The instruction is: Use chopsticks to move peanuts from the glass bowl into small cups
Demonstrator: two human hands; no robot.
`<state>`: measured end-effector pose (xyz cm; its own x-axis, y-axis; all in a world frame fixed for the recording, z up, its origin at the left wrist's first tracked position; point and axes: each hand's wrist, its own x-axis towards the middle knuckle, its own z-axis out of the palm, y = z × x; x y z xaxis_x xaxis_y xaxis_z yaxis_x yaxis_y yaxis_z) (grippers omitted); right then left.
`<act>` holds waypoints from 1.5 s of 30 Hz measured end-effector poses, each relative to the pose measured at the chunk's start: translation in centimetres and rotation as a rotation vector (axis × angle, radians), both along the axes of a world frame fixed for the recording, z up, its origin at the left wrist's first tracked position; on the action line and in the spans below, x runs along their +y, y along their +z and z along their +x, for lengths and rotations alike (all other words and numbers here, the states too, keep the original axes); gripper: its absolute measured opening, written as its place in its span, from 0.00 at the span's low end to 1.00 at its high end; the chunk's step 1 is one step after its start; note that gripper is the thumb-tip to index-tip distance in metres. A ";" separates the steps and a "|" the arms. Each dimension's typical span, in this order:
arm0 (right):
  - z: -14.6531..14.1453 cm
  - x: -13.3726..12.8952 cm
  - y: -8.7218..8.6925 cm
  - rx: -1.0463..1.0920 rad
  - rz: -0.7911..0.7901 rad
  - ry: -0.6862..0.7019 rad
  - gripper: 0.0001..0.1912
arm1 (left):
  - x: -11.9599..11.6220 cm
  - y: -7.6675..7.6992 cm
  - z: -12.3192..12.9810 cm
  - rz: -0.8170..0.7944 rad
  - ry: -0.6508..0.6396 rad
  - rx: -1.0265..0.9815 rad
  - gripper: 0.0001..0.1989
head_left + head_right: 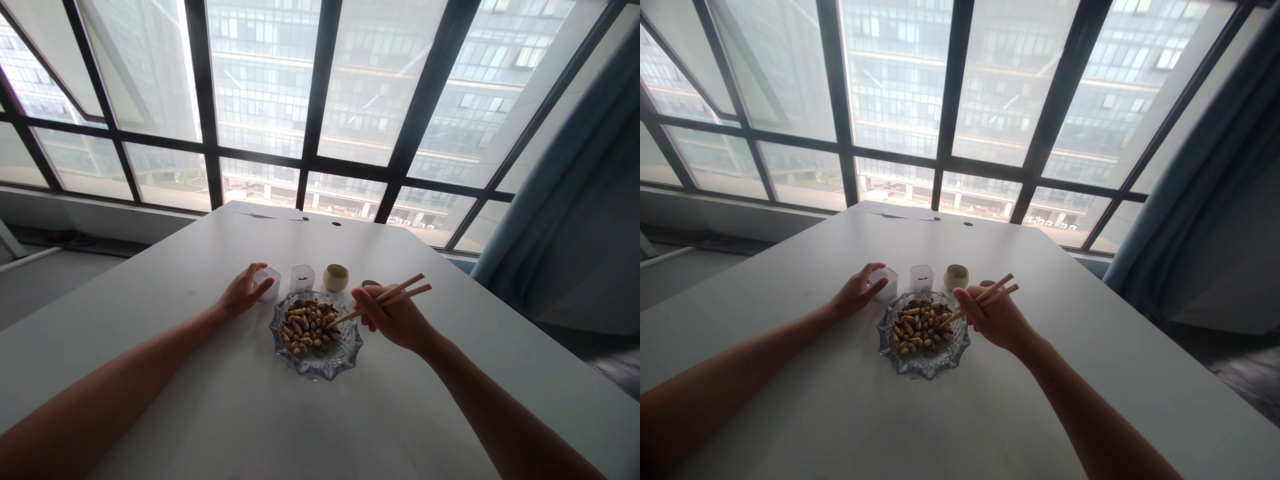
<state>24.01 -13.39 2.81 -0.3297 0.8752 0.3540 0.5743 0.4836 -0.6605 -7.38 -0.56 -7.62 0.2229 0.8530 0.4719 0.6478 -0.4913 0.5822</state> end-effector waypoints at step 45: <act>-1.0 -1.6 0.3 -0.240 0.093 0.136 0.26 | -0.3 0.3 0.1 -0.018 -0.008 0.004 0.35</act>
